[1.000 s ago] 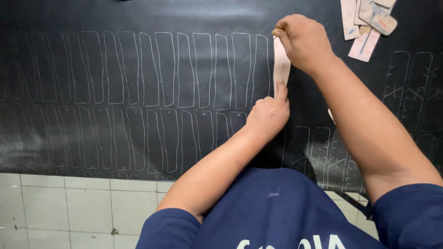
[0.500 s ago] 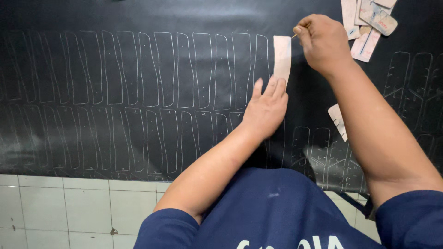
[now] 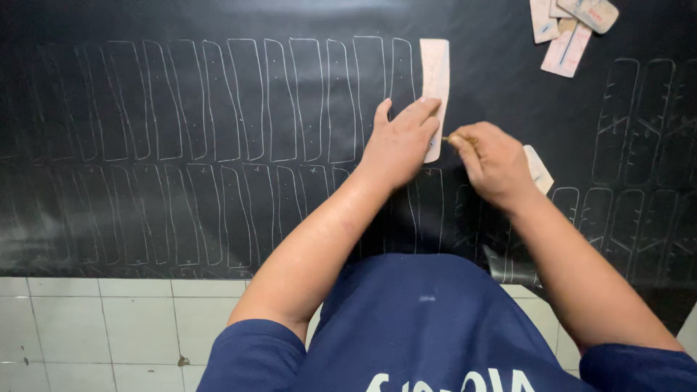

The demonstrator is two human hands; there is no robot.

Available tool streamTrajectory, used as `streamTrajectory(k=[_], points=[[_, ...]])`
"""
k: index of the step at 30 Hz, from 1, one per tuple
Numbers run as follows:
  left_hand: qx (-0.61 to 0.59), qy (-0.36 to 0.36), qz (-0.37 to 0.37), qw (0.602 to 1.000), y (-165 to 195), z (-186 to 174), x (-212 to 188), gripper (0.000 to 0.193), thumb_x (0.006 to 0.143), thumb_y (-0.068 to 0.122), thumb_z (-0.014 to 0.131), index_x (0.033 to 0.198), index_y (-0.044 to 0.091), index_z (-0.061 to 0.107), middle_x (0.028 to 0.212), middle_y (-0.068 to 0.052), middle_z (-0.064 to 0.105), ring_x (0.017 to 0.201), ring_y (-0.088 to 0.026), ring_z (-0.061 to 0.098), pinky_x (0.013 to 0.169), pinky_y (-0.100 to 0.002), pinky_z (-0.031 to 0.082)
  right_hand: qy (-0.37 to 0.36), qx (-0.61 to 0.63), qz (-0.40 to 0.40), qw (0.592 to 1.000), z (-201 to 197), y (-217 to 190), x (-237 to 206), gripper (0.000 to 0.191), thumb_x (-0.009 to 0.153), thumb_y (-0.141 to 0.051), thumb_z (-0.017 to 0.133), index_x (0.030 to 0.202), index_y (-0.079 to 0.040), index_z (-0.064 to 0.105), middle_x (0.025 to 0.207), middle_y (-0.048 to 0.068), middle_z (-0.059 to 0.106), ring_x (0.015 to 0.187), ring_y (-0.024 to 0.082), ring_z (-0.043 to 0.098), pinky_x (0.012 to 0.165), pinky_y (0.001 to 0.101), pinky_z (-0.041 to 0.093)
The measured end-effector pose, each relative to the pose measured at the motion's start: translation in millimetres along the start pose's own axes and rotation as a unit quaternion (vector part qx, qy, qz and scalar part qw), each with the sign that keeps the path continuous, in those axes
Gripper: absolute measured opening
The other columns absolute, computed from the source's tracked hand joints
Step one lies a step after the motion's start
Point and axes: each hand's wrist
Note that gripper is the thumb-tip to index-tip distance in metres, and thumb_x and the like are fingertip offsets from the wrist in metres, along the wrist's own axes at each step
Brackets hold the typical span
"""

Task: The person uses a paper template and a pencil to trace repeated rectangular outlines on a large black sheet laid on a table. They reposition the template multiple times and draw along its edges to create a grid of identical shapes.

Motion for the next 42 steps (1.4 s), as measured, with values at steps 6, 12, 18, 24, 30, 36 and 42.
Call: streamTrajectory(k=[6, 12, 18, 24, 30, 36, 42], points=[[-0.029, -0.006, -0.006, 1.000, -2.7, -5.2, 2.3, 0.053, 0.082, 0.017, 0.074, 0.133, 0.011, 0.059, 0.147, 0.000, 0.051, 0.137, -0.017, 0.049, 0.112, -0.065, 0.031, -0.001, 0.010, -0.010, 1.000, 2.7, -13.1, -20.6, 0.008, 0.103, -0.009, 0.068, 0.104, -0.001, 0.068, 0.095, 0.013, 0.068, 0.083, 0.030, 0.068, 0.074, 0.0368, 0.054], [-0.014, -0.016, -0.001, 1.000, -4.1, -6.4, 6.2, 0.048, 0.083, 0.015, 0.075, 0.130, 0.012, 0.063, 0.150, 0.000, 0.050, 0.140, -0.015, 0.048, 0.116, -0.066, 0.027, 0.006, 0.006, -0.035, 0.999, 6.8, -17.4, -23.3, 0.009, 0.102, -0.010, 0.069, 0.103, -0.001, 0.067, 0.094, 0.013, 0.068, 0.082, 0.029, 0.068, 0.074, 0.0368, 0.054], [-0.033, -0.052, -0.017, 0.998, -7.4, -15.1, 12.5, 0.046, 0.075, 0.017, 0.076, 0.120, 0.013, 0.069, 0.148, 0.000, 0.051, 0.140, -0.019, 0.044, 0.115, -0.065, 0.023, -0.002, 0.034, -0.048, 0.998, 16.0, -24.6, -21.2, 0.009, 0.100, -0.009, 0.070, 0.104, -0.001, 0.067, 0.094, 0.012, 0.068, 0.082, 0.028, 0.068, 0.074, 0.0365, 0.055], [-0.051, -0.056, -0.035, 0.997, -10.1, -19.0, 18.0, 0.026, 0.090, 0.014, 0.066, 0.114, 0.019, 0.075, 0.147, 0.005, 0.054, 0.138, -0.013, 0.048, 0.118, -0.065, 0.022, -0.018, 0.038, -0.032, 0.999, 14.4, -25.9, -19.8, 0.009, 0.099, -0.009, 0.070, 0.102, -0.001, 0.068, 0.093, 0.011, 0.069, 0.080, 0.027, 0.069, 0.072, 0.0355, 0.054], [-0.057, -0.055, -0.041, 0.996, -13.2, -18.1, 21.3, 0.024, 0.094, 0.015, 0.060, 0.111, 0.020, 0.076, 0.144, 0.005, 0.057, 0.136, -0.012, 0.050, 0.118, -0.062, 0.021, 0.015, -0.011, -0.076, 0.997, 16.5, -23.8, -6.0, 0.007, 0.101, -0.006, 0.071, 0.101, 0.000, 0.066, 0.094, 0.012, 0.068, 0.082, 0.029, 0.068, 0.074, 0.0374, 0.055], [-0.080, -0.031, -0.055, 0.995, -17.3, -16.9, 20.3, 0.027, 0.093, 0.009, 0.058, 0.112, 0.020, 0.075, 0.143, 0.007, 0.059, 0.136, -0.012, 0.053, 0.119, -0.060, 0.021, 0.067, -0.020, -0.096, 0.993, 22.1, -12.3, 28.8, 0.006, 0.105, -0.007, 0.069, 0.108, -0.001, 0.069, 0.100, 0.013, 0.069, 0.086, 0.030, 0.069, 0.077, 0.0374, 0.056], [-0.098, 0.023, -0.023, 0.995, -19.9, -7.3, 6.4, 0.018, 0.095, 0.023, 0.064, 0.112, 0.020, 0.072, 0.146, 0.006, 0.058, 0.138, -0.012, 0.051, 0.123, -0.055, 0.019, 0.076, -0.005, 0.001, 0.997, 17.0, -7.5, 14.3, 0.006, 0.105, -0.007, 0.069, 0.104, -0.001, 0.071, 0.096, 0.014, 0.069, 0.082, 0.030, 0.069, 0.073, 0.0382, 0.055]])
Point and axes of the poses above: each hand's wrist, its own x-axis towards the middle knuckle, its own z-axis out of the palm, y = z × x
